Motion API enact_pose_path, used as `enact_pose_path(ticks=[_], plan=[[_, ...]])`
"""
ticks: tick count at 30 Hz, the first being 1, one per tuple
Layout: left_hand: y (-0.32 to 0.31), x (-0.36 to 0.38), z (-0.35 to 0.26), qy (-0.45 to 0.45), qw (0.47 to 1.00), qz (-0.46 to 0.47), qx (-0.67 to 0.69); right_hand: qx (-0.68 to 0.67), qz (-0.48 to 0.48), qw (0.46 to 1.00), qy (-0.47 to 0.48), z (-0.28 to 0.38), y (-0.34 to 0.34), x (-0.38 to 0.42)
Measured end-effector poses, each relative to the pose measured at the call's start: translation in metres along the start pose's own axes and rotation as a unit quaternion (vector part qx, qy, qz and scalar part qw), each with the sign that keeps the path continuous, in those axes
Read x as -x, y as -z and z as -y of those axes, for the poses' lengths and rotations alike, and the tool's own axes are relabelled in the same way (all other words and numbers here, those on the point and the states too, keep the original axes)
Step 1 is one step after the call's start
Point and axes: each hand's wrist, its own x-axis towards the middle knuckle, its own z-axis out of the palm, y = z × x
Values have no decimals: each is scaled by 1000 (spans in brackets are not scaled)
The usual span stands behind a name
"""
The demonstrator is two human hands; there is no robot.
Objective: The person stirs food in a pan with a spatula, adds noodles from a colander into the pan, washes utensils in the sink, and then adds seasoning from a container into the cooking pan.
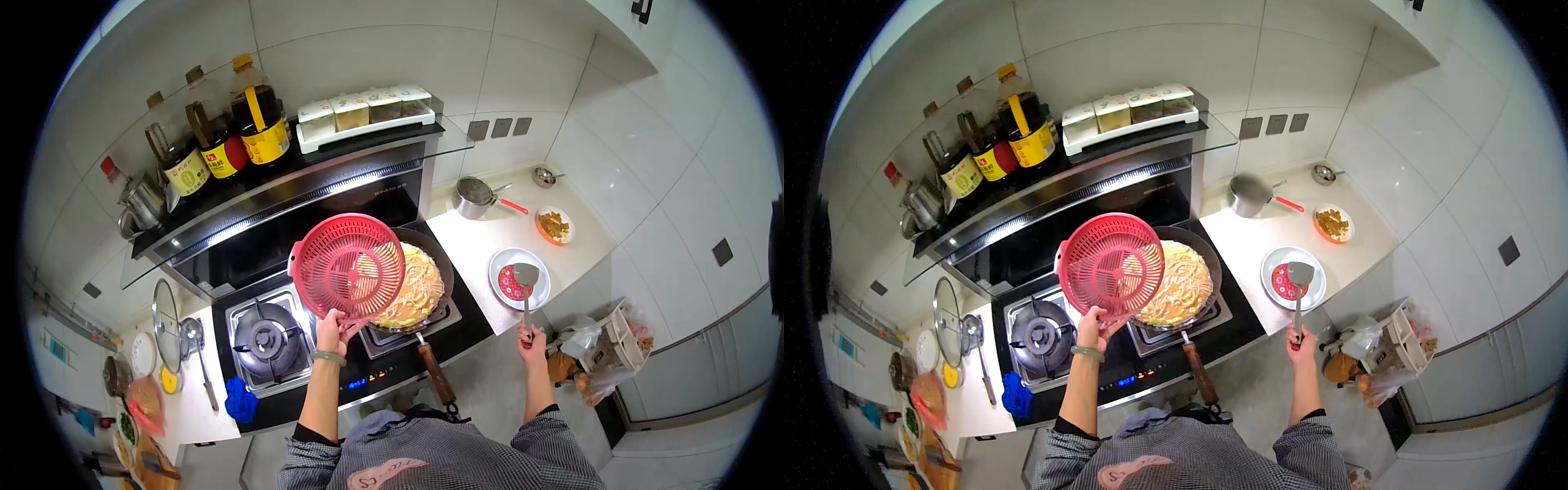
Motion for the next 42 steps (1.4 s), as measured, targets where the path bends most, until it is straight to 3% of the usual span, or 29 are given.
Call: enact_pose_path(ticks=[5, 7, 10, 15, 17, 20, 22, 23, 24, 26, 31, 35, 37, 38, 42], plan=[[-13, 29, -2, 53, 997, 26, 56, 14, 10, 1000, 5, 4, 27, -35], [-1, 26, 6, 80, 993, 46, 75, 111, -50, 993, 4, 1, 20, -35], [-3, 48, -1, 95, 986, 66, 119, 232, -58, 971, 10, -4, 26, -41], [25, 90, -22, 89, 976, 63, 190, 262, -62, 963, 4, -7, 36, -47], [46, 107, -29, 65, 974, 52, 210, 190, -131, 973, 31, -10, 45, -47], [76, 143, -45, 11, 971, 97, 216, 258, -167, 951, -20, -6, 112, -42], [89, 175, -55, -41, 971, 71, 224, 238, -90, 951, -173, 10, 203, -67], [104, 189, -56, -69, 967, 68, 234, 257, -235, 928, -131, -16, 195, -44], [122, 205, -59, -77, 963, 82, 246, 317, -247, 902, -159, -45, 195, -40], [156, 244, -62, -104, 952, 94, 273, 438, -210, 842, -236, -106, 195, -36], [256, 381, -63, -193, 931, 22, 311, 610, -96, 708, -344, -277, 200, -4], [338, 501, -45, -260, 901, -73, 341, 677, 20, 615, -404, -385, 270, 0], [369, 552, -38, -286, 886, -112, 348, 698, 53, 578, -419, -440, 263, 45], [387, 574, -35, -303, 871, -152, 355, 721, 41, 557, -409, -478, 191, 154], [449, 645, -27, -374, 811, -230, 387, 750, 187, 481, -413, -588, 184, 226]])
